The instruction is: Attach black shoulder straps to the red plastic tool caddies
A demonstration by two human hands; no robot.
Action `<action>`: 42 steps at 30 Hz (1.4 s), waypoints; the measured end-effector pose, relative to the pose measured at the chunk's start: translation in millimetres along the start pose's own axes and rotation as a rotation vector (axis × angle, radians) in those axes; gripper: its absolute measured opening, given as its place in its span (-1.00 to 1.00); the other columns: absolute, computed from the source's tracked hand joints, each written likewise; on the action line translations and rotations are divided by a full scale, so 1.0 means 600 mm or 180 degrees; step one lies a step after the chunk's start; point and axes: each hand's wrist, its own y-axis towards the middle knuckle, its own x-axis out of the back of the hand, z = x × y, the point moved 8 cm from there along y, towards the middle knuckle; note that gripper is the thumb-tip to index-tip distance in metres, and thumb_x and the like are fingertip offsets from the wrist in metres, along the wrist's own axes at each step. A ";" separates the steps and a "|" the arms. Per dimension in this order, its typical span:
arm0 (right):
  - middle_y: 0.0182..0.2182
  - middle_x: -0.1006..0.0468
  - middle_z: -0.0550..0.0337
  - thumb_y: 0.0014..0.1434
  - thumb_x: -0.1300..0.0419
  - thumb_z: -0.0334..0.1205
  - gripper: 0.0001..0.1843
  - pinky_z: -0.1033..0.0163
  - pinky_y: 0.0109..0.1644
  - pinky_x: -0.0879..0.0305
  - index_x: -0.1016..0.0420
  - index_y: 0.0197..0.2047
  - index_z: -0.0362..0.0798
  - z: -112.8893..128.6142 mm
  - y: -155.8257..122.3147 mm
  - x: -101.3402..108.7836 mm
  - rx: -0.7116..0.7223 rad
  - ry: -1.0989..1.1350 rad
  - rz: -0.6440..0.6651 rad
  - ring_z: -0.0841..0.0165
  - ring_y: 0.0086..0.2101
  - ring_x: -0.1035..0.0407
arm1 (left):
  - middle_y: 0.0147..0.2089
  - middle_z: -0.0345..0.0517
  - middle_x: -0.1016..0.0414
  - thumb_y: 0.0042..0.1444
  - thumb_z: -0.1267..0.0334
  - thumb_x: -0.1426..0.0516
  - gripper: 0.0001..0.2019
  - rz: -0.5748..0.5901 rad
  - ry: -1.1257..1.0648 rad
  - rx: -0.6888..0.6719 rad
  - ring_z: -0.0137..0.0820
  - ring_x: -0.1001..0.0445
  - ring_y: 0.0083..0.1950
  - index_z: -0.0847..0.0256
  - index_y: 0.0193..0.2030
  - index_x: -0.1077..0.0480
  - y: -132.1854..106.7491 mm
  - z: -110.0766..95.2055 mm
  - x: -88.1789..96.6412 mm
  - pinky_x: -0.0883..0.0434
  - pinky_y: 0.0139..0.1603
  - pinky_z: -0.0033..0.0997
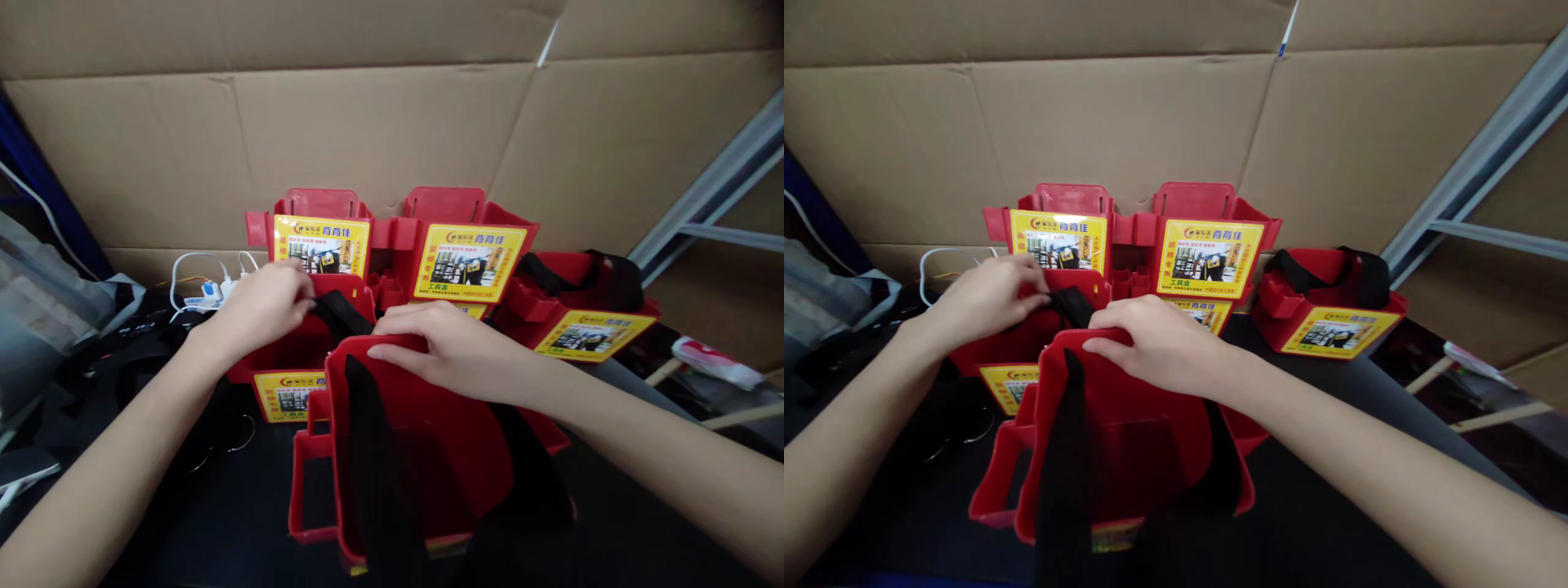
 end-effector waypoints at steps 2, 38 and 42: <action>-0.38 -0.43 0.18 0.22 -0.01 -0.15 -0.74 0.30 -0.31 -0.11 -0.44 -0.38 -0.07 0.000 -0.001 0.000 0.0009 -0.0012 -0.0015 0.42 -0.39 -0.27 | -0.19 0.07 -0.41 0.07 0.25 -0.02 -0.79 -0.0211 0.0514 0.0645 -0.18 -0.41 -0.20 0.27 -0.37 -0.44 -0.006 0.041 0.011 -0.35 -0.23 -0.22; -0.38 -0.43 0.23 0.24 -0.01 -0.17 -0.76 0.31 -0.30 -0.10 -0.40 -0.39 -0.07 0.000 -0.002 -0.001 0.0046 -0.0146 -0.0023 0.45 -0.40 -0.27 | -0.11 0.00 -0.40 0.03 0.29 -0.08 -0.71 -0.0429 0.0024 -0.0093 -0.27 -0.39 -0.14 0.27 -0.08 -0.38 -0.013 0.016 0.037 -0.33 -0.11 -0.28; -0.38 -0.43 0.24 0.23 -0.02 -0.17 -0.77 0.31 -0.32 -0.09 -0.41 -0.37 -0.07 0.000 -0.001 -0.003 0.0048 -0.0126 -0.0008 0.45 -0.41 -0.26 | 0.09 -0.15 -0.28 0.01 0.38 -0.05 -0.70 0.0164 -0.0370 -0.1335 -0.31 -0.25 0.11 0.06 -0.11 -0.41 -0.029 -0.062 0.017 -0.19 0.13 -0.28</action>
